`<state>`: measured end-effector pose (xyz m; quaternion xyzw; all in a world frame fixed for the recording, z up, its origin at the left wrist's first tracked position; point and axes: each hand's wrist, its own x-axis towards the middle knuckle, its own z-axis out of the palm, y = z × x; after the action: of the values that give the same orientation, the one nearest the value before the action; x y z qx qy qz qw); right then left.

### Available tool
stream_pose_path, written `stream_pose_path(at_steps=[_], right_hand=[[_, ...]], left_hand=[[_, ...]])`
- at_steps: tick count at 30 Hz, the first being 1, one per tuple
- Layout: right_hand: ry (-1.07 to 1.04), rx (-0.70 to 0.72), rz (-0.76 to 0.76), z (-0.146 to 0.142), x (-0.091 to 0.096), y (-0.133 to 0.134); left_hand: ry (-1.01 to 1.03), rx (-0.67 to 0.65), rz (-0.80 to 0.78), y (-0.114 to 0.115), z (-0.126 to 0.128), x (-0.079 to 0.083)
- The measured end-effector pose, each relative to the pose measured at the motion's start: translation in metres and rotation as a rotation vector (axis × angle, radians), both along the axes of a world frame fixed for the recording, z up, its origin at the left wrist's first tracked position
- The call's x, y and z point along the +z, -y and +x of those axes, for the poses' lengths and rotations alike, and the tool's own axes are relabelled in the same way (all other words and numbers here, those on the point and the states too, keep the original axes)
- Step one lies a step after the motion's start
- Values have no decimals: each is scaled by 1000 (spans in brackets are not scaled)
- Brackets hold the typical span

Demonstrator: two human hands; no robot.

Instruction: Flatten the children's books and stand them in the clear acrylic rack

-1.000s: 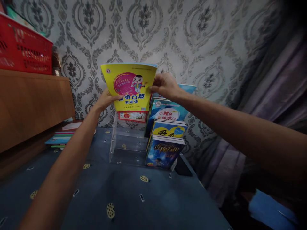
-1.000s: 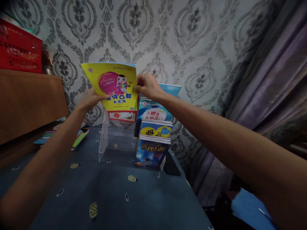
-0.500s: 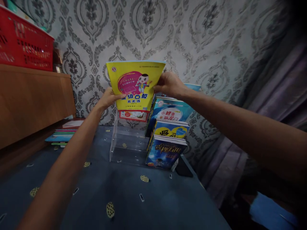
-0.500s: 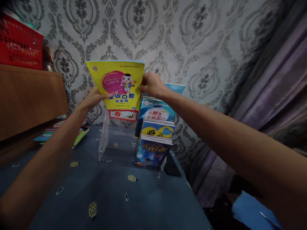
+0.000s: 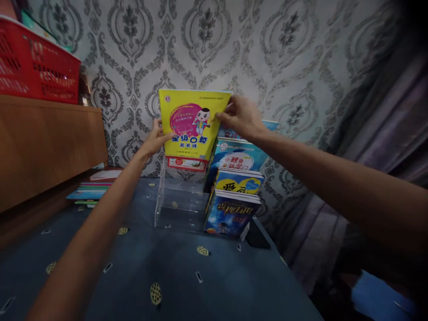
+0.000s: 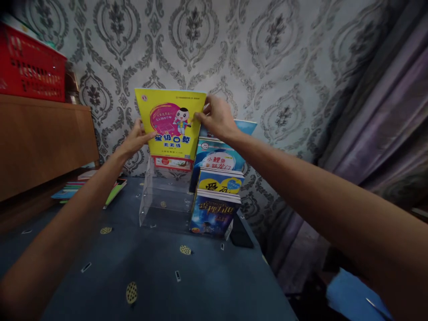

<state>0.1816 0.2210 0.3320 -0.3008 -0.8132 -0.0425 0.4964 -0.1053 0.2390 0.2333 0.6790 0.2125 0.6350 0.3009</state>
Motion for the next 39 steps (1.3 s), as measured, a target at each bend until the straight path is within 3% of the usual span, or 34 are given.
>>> stream_pose_path(at_steps=[4, 9, 15, 20, 30, 39], right_hand=[[-30, -144, 91, -5, 6, 8], [79, -248, 73, -7, 9, 6], [294, -355, 78, -8, -1, 9], [376, -478, 110, -8, -11, 14], [306, -438, 366, 4, -6, 7], [333, -266, 16, -1, 14, -3]], left_hand=[[-3, 25, -23, -9, -1, -1], [-28, 16, 3, -21, 5, -7], [-81, 25, -67, -33, 4, -27], [-83, 55, -84, -37, 0, -32], [-34, 95, -109, -33, 6, -35], [31, 167, -128, -31, 15, -38]])
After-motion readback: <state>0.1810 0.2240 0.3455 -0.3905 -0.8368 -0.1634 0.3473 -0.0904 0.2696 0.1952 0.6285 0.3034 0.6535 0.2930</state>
